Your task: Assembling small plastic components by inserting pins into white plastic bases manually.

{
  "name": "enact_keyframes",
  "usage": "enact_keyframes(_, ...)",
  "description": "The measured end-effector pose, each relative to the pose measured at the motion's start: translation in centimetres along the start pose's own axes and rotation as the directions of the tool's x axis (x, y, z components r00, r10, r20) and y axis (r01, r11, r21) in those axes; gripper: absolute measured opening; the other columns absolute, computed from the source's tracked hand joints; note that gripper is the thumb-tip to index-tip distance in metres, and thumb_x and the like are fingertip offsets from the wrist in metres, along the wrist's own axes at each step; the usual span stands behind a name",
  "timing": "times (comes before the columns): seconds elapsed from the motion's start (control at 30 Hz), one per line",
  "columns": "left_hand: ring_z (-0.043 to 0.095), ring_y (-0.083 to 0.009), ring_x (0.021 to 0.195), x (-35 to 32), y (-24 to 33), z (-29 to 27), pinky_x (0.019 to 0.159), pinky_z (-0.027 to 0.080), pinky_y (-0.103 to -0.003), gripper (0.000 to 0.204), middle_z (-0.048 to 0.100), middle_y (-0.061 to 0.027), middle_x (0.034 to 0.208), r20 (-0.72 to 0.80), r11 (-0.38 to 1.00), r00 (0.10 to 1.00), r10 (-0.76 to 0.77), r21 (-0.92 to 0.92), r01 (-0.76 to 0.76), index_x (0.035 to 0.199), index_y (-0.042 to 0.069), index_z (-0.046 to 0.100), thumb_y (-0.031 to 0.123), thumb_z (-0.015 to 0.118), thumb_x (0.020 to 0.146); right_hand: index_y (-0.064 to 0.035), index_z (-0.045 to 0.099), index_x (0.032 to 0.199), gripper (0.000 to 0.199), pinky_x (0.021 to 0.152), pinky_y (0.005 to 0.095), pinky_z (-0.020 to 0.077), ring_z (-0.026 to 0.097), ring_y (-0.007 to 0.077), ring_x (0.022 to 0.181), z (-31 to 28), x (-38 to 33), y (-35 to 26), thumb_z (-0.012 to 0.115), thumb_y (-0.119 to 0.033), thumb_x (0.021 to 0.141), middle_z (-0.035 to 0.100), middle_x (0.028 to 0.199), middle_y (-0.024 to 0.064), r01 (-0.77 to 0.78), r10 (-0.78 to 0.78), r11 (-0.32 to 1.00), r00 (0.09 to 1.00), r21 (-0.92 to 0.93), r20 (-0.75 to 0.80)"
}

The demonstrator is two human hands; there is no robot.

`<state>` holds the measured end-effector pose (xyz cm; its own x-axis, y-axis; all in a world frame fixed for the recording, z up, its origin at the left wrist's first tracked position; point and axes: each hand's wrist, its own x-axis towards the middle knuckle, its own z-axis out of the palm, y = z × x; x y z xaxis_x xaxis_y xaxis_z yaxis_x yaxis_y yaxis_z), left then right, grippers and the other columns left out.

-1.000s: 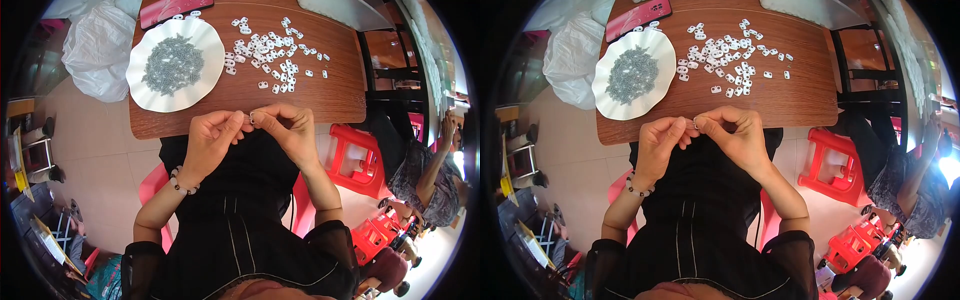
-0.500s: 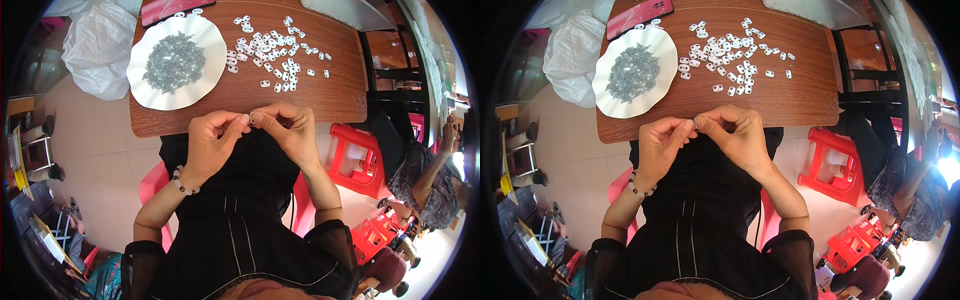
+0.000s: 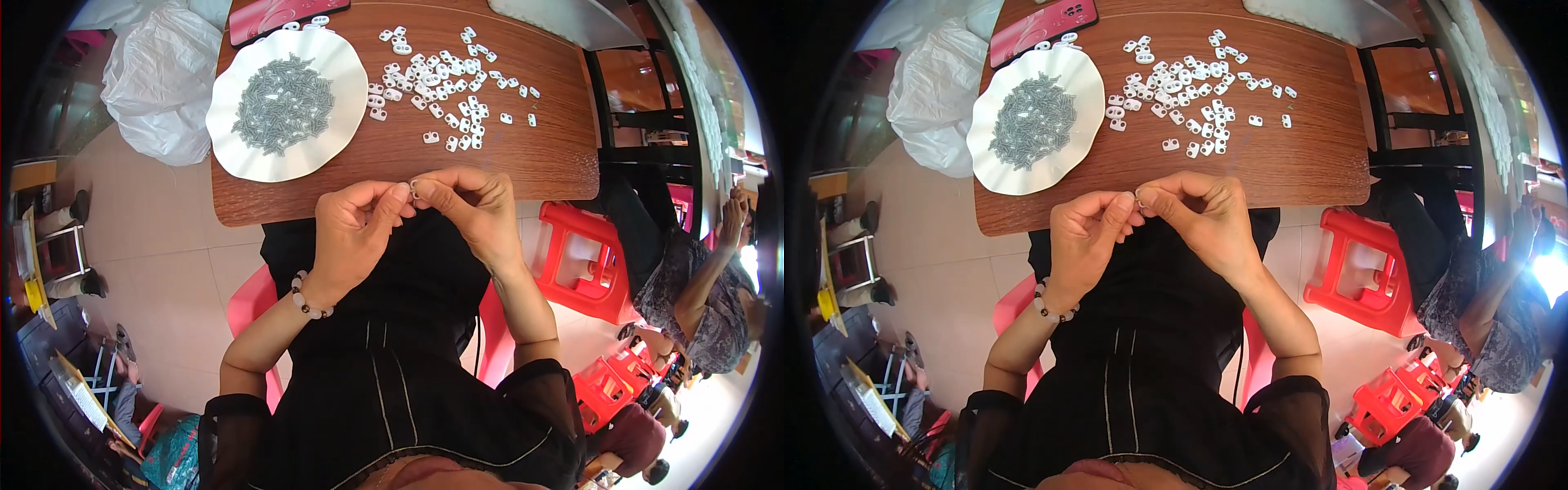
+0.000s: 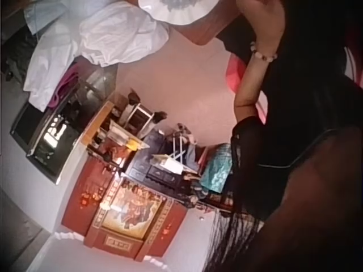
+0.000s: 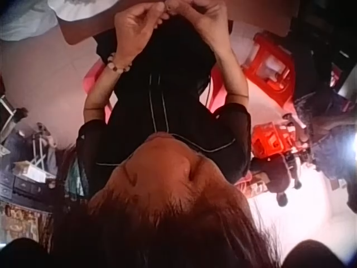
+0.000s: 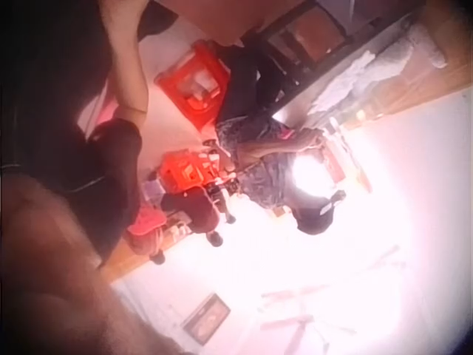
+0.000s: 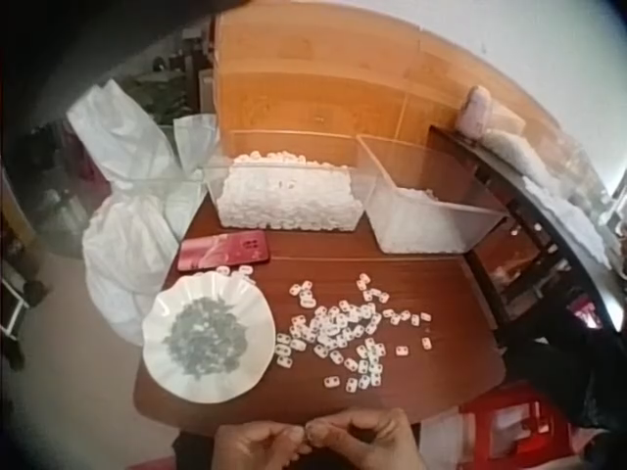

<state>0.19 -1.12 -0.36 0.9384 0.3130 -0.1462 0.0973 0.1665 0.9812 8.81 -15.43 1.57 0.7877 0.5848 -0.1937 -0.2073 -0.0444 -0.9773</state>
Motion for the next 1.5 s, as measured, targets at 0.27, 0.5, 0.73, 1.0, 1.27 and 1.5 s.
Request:
enact_keyframes(0.27,0.058,-0.0065,0.065,0.27,-0.16,-0.37,0.058,0.046,-0.019,0.031,0.069,-0.0072,0.080,0.066,0.976,0.996,-0.062,-0.205,0.074,0.093,-0.003,0.069,0.025,0.056,0.095,0.0048,0.068,0.093,0.015,0.071,0.0242,0.0530,0.064,0.0112,0.076,-0.40,0.06,-0.27,0.064,-0.009,0.089,0.068,0.081,0.0077,-0.022,0.022,1.000,1.000,0.020,-0.001)
enact_keyframes(0.5,0.057,-0.0059,0.063,0.51,-0.15,-0.72,0.057,0.045,-0.019,0.027,0.068,-0.0070,0.078,0.019,0.980,0.996,-0.092,-0.173,0.094,0.093,-0.002,0.069,0.022,0.059,0.094,0.0051,0.068,0.094,0.014,0.071,0.0240,0.0530,0.064,0.0110,0.076,-0.35,0.09,-0.38,0.064,-0.008,0.089,0.068,0.081,0.0078,-0.035,0.036,0.998,0.999,0.044,-0.004)
enact_keyframes(0.73,0.056,-0.0052,0.061,0.53,-0.12,-0.50,0.055,0.045,-0.018,0.021,0.068,-0.0066,0.075,0.017,0.972,0.995,-0.100,-0.210,0.101,0.092,-0.002,0.070,0.018,0.064,0.090,0.0057,0.068,0.093,0.014,0.072,0.0236,0.0530,0.065,0.0115,0.076,-0.39,0.09,-0.22,0.063,-0.006,0.089,0.069,0.081,0.0087,-0.018,0.017,0.999,1.000,0.033,0.012)
enact_keyframes(1.0,0.056,-0.0051,0.061,0.39,-0.25,-0.38,0.056,0.045,-0.018,0.024,0.068,-0.0064,0.076,0.022,0.971,0.993,-0.120,-0.205,0.122,0.092,-0.003,0.069,0.020,0.063,0.091,0.0053,0.068,0.093,0.013,0.070,0.0232,0.0528,0.065,0.0111,0.075,-0.19,0.05,-0.15,0.063,-0.006,0.088,0.069,0.081,0.0088,-0.013,0.013,0.999,1.000,0.045,0.004)
enact_keyframes(1.27,0.057,-0.0054,0.063,0.24,-0.51,-0.57,0.057,0.045,-0.019,0.025,0.068,-0.0062,0.076,0.043,0.964,0.992,-0.119,-0.234,0.126,0.092,-0.003,0.069,0.022,0.062,0.092,0.0043,0.069,0.093,0.012,0.067,0.0214,0.0513,0.063,0.0080,0.072,-0.04,-0.01,0.09,0.064,-0.006,0.088,0.069,0.077,0.0060,0.022,-0.023,0.999,0.999,-0.046,-0.028)
enact_keyframes(1.5,0.056,-0.0049,0.064,0.22,-0.30,-0.37,0.057,0.045,-0.018,0.023,0.068,-0.0056,0.076,0.039,0.968,0.993,-0.113,-0.219,0.119,0.092,-0.002,0.070,0.020,0.063,0.091,0.0038,0.069,0.092,0.012,0.067,0.0210,0.0507,0.063,0.0077,0.072,-0.08,-0.10,0.01,0.064,-0.006,0.088,0.069,0.077,0.0058,0.008,-0.009,1.000,1.000,-0.029,-0.027)
